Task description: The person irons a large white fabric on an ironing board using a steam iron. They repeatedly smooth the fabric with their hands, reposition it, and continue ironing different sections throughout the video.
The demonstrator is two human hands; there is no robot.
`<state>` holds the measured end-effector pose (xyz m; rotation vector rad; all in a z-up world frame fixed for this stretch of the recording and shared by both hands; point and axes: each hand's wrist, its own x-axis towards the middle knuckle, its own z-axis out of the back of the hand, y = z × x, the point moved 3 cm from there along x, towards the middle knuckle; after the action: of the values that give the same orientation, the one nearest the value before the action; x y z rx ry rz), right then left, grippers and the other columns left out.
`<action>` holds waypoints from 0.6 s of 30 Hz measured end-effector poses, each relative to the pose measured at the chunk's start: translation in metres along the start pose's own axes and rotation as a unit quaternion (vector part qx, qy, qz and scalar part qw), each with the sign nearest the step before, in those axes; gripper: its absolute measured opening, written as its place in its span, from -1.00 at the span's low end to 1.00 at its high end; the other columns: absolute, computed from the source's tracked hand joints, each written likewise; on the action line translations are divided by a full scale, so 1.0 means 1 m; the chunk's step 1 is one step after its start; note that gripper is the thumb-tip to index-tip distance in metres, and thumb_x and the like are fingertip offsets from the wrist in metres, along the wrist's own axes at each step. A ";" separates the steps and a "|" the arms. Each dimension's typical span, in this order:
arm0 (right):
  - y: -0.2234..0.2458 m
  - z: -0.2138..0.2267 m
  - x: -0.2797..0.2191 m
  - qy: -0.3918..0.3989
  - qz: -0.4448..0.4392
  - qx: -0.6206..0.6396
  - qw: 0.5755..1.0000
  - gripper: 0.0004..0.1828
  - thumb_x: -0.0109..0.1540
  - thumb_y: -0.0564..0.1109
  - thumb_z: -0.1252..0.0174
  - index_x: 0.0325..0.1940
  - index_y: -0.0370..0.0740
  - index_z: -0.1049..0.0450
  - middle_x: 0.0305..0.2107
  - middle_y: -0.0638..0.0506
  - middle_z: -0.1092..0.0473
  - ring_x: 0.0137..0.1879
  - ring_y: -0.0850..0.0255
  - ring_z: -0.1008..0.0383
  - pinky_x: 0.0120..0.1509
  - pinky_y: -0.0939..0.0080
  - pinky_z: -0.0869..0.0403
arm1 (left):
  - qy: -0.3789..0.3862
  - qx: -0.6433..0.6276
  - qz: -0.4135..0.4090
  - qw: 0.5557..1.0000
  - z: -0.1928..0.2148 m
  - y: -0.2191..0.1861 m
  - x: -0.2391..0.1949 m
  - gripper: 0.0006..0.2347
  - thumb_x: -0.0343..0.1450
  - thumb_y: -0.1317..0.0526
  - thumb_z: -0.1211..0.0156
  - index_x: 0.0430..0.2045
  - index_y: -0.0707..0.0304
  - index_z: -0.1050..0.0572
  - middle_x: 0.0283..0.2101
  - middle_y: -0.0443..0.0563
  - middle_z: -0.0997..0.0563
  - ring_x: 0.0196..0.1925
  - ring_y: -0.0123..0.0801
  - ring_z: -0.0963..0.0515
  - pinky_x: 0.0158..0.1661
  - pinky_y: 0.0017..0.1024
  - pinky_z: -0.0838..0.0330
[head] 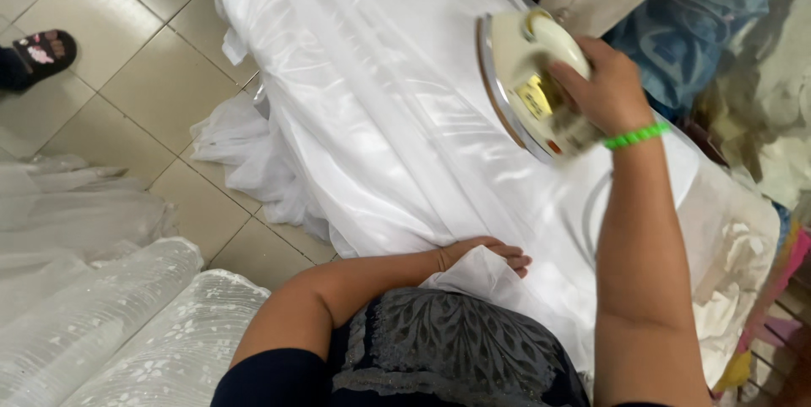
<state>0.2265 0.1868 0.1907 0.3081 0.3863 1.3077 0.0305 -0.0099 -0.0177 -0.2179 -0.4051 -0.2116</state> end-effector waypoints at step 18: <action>-0.041 0.027 -0.278 0.105 -0.367 0.113 0.917 -0.32 0.28 -0.06 -0.17 0.52 0.08 -0.29 -0.11 -0.19 -0.59 -0.30 0.03 -0.67 -0.35 0.09 -0.68 | -0.210 -0.133 0.251 0.935 0.130 0.063 -0.060 -0.78 0.52 0.18 -0.11 -0.01 0.24 -0.55 -0.19 0.07 -0.57 -0.17 -0.23 -0.50 -0.12 -0.31 -0.44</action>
<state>0.2152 -0.0936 0.2254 0.1830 0.7556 0.5527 -0.0554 0.0922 0.0633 -0.6310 -0.7296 0.2950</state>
